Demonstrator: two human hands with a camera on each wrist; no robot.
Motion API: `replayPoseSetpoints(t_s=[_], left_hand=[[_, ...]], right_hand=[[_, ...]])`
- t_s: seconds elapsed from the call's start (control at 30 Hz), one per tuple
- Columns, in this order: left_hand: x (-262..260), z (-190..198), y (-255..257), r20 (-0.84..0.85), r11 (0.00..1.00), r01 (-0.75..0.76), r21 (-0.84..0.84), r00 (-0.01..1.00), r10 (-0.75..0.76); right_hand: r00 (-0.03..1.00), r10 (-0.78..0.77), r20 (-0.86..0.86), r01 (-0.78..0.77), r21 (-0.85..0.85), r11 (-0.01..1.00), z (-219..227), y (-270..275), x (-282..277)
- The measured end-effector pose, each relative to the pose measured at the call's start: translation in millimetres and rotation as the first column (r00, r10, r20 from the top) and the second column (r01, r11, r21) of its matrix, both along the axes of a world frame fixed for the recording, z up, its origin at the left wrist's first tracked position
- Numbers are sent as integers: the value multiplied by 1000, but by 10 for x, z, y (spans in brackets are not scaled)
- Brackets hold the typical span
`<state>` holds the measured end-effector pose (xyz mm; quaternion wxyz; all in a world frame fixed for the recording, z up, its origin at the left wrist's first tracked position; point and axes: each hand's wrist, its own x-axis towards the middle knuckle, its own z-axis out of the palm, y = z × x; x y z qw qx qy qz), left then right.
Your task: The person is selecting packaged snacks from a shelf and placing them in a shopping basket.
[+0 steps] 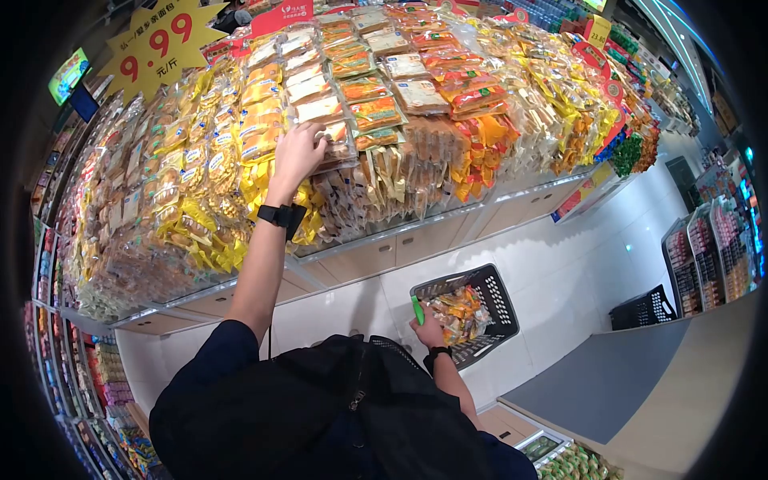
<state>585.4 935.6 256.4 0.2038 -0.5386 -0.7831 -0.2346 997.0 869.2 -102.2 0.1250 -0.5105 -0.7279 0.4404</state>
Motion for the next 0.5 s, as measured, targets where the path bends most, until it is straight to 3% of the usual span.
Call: replayPoseSetpoints(t_s=[0.17,0.23,0.37,0.47,0.5], left_hand=[[51,2,185,0,983,-127,-130,992,128],[58,2,211,28,973,-144,-182,988,152],[17,-122,181,-64,989,-132,-58,990,129],[20,-101,132,-55,988,-134,-77,990,130],[51,-41,67,18,991,-94,-99,995,97]], right_hand=[[999,22,-45,-21,39,999,-3,28,93],[992,5,-127,-16,-86,996,-19,35,133],[989,2,-149,-16,-92,996,-130,22,162],[999,10,-35,-11,-17,1000,-196,24,180],[1000,-1,12,0,51,999,-131,-7,191]])
